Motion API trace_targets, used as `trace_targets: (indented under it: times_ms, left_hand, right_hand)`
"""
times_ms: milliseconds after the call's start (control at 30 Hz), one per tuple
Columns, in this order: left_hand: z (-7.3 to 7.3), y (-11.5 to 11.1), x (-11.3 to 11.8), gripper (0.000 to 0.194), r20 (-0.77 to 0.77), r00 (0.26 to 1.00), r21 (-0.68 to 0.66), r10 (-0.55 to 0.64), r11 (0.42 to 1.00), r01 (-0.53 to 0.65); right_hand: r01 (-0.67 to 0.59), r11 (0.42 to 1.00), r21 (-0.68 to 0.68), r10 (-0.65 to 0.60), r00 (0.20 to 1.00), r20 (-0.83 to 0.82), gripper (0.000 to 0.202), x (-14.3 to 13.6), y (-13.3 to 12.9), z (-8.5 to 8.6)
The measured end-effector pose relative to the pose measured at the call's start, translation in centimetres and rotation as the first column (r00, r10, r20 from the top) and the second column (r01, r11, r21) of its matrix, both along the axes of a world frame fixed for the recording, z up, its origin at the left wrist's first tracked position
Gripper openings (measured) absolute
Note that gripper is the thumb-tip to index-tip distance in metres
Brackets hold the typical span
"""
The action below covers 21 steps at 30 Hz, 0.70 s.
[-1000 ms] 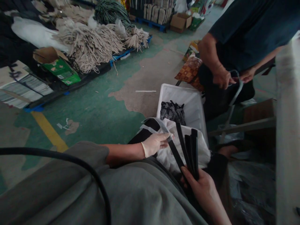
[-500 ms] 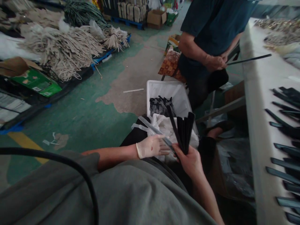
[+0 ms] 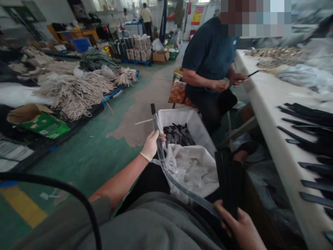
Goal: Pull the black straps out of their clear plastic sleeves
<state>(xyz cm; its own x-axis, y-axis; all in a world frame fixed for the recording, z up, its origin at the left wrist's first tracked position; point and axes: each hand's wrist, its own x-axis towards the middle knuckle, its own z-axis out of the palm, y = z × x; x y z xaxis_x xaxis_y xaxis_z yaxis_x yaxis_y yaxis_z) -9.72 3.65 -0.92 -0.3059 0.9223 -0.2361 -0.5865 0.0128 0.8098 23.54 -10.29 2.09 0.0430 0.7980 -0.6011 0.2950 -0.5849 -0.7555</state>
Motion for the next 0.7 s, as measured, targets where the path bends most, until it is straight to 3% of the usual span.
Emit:
trace_targets:
  times_ms: [67, 133, 200, 267, 367, 500, 600, 633, 700]
  left_hand:
    - [-0.3, -2.0, 2.8, 0.036, -0.211, 0.941, 0.007, -0.264, 0.962, 0.271]
    - [-0.7, -4.3, 4.9, 0.034, -0.385, 0.787, -0.048, -0.483, 0.862, 0.505]
    - [-1.1, -6.1, 6.3, 0.031, -0.509, 0.598, -0.122, -0.619, 0.740, 0.662]
    - [-1.3, -7.4, 7.2, 0.027, -0.588, 0.434, -0.185, -0.682, 0.636, 0.749]
    - [-1.1, -8.4, 7.6, 0.025, -0.652, 0.285, -0.271, -0.703, 0.567, 0.778]
    - [0.1, -8.7, 7.4, 0.034, -0.709, 0.218, -0.262, -0.671, 0.538, 0.801]
    - [1.4, -8.6, 8.1, 0.060, -0.811, 0.218, -0.123, -0.543, 0.523, 0.843]
    - [1.7, -8.6, 8.6, 0.062, -0.851, 0.214, -0.086, -0.480, 0.530, 0.844]
    - [1.9, -8.6, 9.8, 0.045, -0.918, 0.188, -0.040, -0.348, 0.555, 0.831]
  right_hand:
    - [0.042, 0.998, 0.056, -0.037, 0.995, -0.097, 0.062, -1.0, 1.3, 0.9]
    - [0.090, 0.989, 0.117, -0.063, 0.974, -0.217, 0.072, -1.8, 3.0, 2.0]
    - [0.149, 0.975, 0.167, -0.086, 0.938, -0.335, 0.074, -2.2, 4.6, 2.9]
    - [0.198, 0.959, 0.202, -0.096, 0.898, -0.429, 0.072, -2.3, 5.7, 3.4]
    - [0.211, 0.953, 0.219, -0.078, 0.866, -0.494, 0.060, -2.2, 6.2, 3.8]
    - [0.241, 0.946, 0.217, -0.111, 0.869, -0.483, 0.044, -2.7, 5.2, 3.3]
    - [0.220, 0.951, 0.215, -0.111, 0.896, -0.429, 0.041, -3.9, 4.4, 2.8]
    - [0.197, 0.957, 0.215, -0.095, 0.907, -0.410, 0.041, -4.4, 4.1, 2.7]
    - [0.138, 0.965, 0.222, -0.047, 0.927, -0.372, 0.041, -5.3, 3.6, 2.8]
